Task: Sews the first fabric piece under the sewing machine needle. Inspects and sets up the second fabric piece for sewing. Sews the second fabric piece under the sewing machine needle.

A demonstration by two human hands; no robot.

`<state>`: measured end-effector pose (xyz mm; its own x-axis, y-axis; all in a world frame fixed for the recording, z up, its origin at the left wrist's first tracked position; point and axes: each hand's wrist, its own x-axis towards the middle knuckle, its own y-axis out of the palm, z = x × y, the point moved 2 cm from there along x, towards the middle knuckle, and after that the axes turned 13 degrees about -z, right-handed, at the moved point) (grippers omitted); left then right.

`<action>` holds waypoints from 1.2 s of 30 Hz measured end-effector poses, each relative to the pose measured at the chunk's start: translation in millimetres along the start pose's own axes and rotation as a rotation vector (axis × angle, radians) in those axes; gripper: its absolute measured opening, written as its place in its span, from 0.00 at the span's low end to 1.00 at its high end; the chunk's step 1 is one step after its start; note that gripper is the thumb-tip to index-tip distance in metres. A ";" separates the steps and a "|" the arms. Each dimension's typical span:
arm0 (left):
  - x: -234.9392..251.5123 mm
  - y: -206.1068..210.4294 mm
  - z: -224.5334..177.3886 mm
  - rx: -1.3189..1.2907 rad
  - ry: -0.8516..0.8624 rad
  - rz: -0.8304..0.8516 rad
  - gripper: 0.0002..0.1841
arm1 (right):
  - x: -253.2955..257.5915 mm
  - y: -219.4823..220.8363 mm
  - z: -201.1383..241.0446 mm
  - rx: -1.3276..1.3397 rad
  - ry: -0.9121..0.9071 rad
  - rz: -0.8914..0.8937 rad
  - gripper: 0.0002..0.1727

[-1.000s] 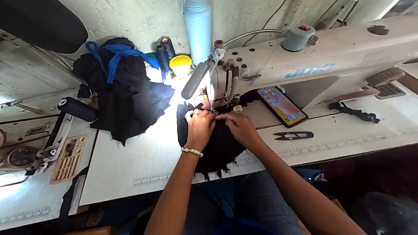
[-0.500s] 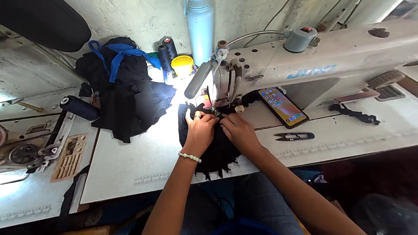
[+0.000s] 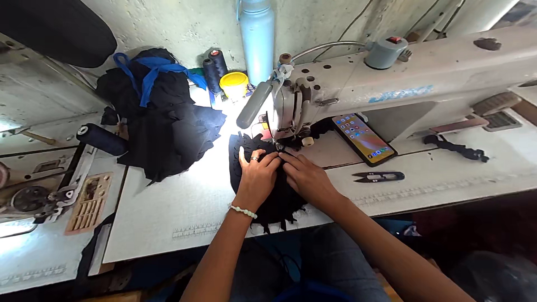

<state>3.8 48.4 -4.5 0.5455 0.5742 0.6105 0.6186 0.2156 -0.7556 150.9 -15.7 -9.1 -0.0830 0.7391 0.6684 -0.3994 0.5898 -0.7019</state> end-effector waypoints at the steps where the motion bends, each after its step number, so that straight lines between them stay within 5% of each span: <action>1: 0.9 0.2 -0.7 -0.004 -0.005 0.003 0.14 | 1.6 -0.8 -2.7 0.016 -0.002 0.027 0.06; 6: -0.9 0.0 0.1 -0.033 -0.031 0.002 0.15 | 6.0 -6.0 -6.8 0.023 -0.030 0.132 0.05; 22: -1.2 2.3 -4.2 -0.032 -0.032 0.010 0.15 | -1.2 -3.5 -11.0 -0.082 -0.046 0.004 0.06; 36: 17.6 3.6 22.3 -0.179 -0.042 0.091 0.15 | 12.5 2.2 -20.3 0.079 0.174 0.083 0.11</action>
<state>3.1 76.8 -1.7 0.5819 0.6181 0.5286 0.6606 0.0199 -0.7505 167.5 1.4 -7.3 0.0374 0.8330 0.5521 -0.4686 0.5026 -0.7265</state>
